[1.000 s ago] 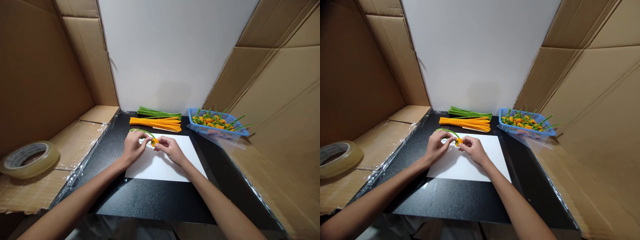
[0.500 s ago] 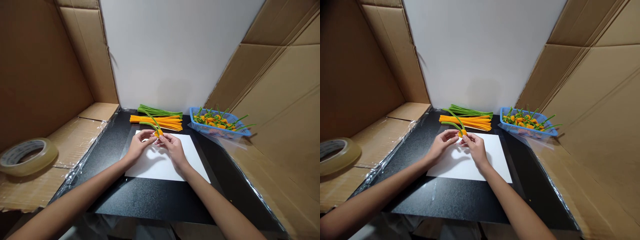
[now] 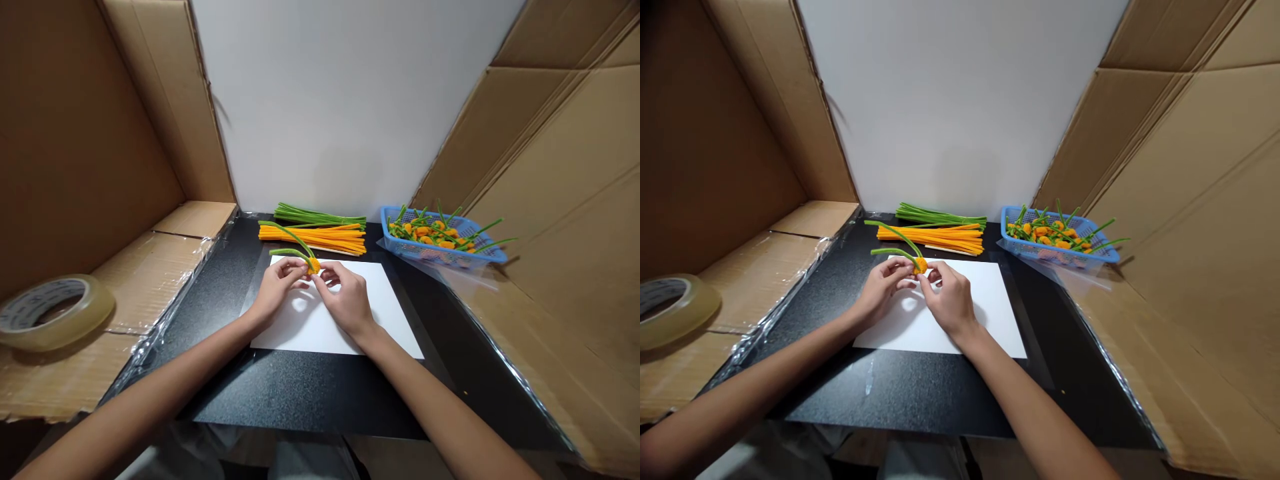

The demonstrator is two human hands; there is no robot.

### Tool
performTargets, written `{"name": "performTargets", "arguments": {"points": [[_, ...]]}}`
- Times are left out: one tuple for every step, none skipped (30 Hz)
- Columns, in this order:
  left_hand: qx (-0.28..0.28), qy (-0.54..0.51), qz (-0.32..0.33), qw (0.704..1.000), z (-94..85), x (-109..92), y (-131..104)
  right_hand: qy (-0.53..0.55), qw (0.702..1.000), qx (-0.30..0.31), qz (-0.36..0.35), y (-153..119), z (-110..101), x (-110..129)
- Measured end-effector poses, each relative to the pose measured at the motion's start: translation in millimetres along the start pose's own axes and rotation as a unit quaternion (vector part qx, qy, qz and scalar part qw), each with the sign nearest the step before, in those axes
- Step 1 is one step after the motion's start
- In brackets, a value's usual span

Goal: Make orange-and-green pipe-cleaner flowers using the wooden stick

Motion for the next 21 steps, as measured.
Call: {"name": "performTargets", "arguments": {"points": [[0.003, -0.001, -0.003, 1.0, 0.5, 0.5, 0.3, -0.025, 1.0, 0.0, -0.009, -0.3, -0.9, 1.7], [0.009, 0.004, -0.002, 1.0, 1.5, 0.3, 0.3, -0.049, 0.999, 0.001, -0.017, -0.6, -1.7, 3.6], [0.015, 0.011, 0.001, 1.0, 2.9, -0.4, 0.1, -0.069, 0.997, 0.001, -0.025, -0.8, -2.3, 5.7], [0.023, 0.018, 0.004, 1.0, 4.4, -1.3, -0.2, -0.086, 0.996, 0.001, -0.033, -1.1, -2.8, 7.9], [0.031, 0.026, 0.008, 0.999, 6.0, -1.9, -0.6, -0.098, 0.994, 0.002, -0.039, -1.3, -3.0, 9.9], [0.037, 0.033, 0.009, 0.999, 7.3, -2.1, -1.1, -0.107, 0.993, 0.003, -0.043, -1.4, -3.1, 11.5], [0.042, 0.039, 0.007, 0.998, 8.2, -1.6, -1.4, -0.114, 0.992, 0.004, -0.044, -1.4, -3.1, 12.4], [0.044, 0.043, 0.002, 0.998, 8.6, -0.6, -1.5, -0.12, 0.992, 0.005, -0.044, -1.4, -3.1, 12.9], [0.046, 0.045, -0.005, 0.998, 8.7, 0.7, -1.4, -0.124, 0.991, 0.005, -0.043, -1.4, -3.3, 12.9], [0.047, 0.047, -0.012, 0.998, 8.6, 2.0, -1.2, -0.128, 0.991, 0.003, -0.041, -1.4, -3.7, 12.7], [0.051, 0.049, -0.019, 0.997, 8.9, 3.0, -1.0, -0.131, 0.991, 0.002, -0.039, -1.3, -4.1, 12.3], [0.057, 0.054, -0.023, 0.997, 9.8, 3.6, -0.7, -0.135, 0.99, 0.0, -0.038, -1.2, -4.4, 12.0], [0.066, 0.064, -0.024, 0.995, 11.4, 3.6, -0.6, -0.139, 0.989, -0.001, -0.039, -1.1, -4.8, 11.7], [0.077, 0.079, -0.023, 0.994, 13.4, 3.2, -0.6, -0.145, 0.989, -0.003, -0.04, -1.0, -5.2, 11.6], [0.087, 0.098, -0.019, 0.991, 15.5, 2.3, -0.8, -0.151, 0.988, -0.004, -0.042, -0.8, -5.6, 11.7], [0.095, 0.118, -0.014, 0.988, 17.5, 1.0, -1.0, -0.157, 0.987, -0.004, -0.045, -0.6, -6.0, 12.1], [0.103, 0.135, -0.007, 0.985, 19.4, -0.3, -1.4, -0.163, 0.985, -0.005, -0.049, -0.5, -6.4, 12.5], [0.11, 0.147, -0.002, 0.983, 21.2, -1.5, -1.9, -0.169, 0.984, -0.005, -0.051, -0.4, -6.7, 12.9], [0.116, 0.154, 0.001, 0.981, 22.9, -2.2, -2.4, -0.174, 0.983, -0.004, -0.053, -0.3, -6.9, 13.3], [0.122, 0.157, 0.003, 0.98, 24.5, -2.4, -2.8, -0.179, 0.982, -0.002, -0.056, -0.3, -6.8, 13.8], [0.128, 0.157, 0.0, 0.979, 25.7, -1.6, -3.1, -0.184, 0.981, 0.0, -0.058, -0.4, -6.7, 14.3]]}}
Point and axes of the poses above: each hand's wrist, its own y-axis towards the middle knuckle, its own z-axis out of the palm, x = y × z, the point moved 10 cm from there along y, towards the middle knuckle, and after that the axes turned 5 degrees about -z, right-handed, at the moved point
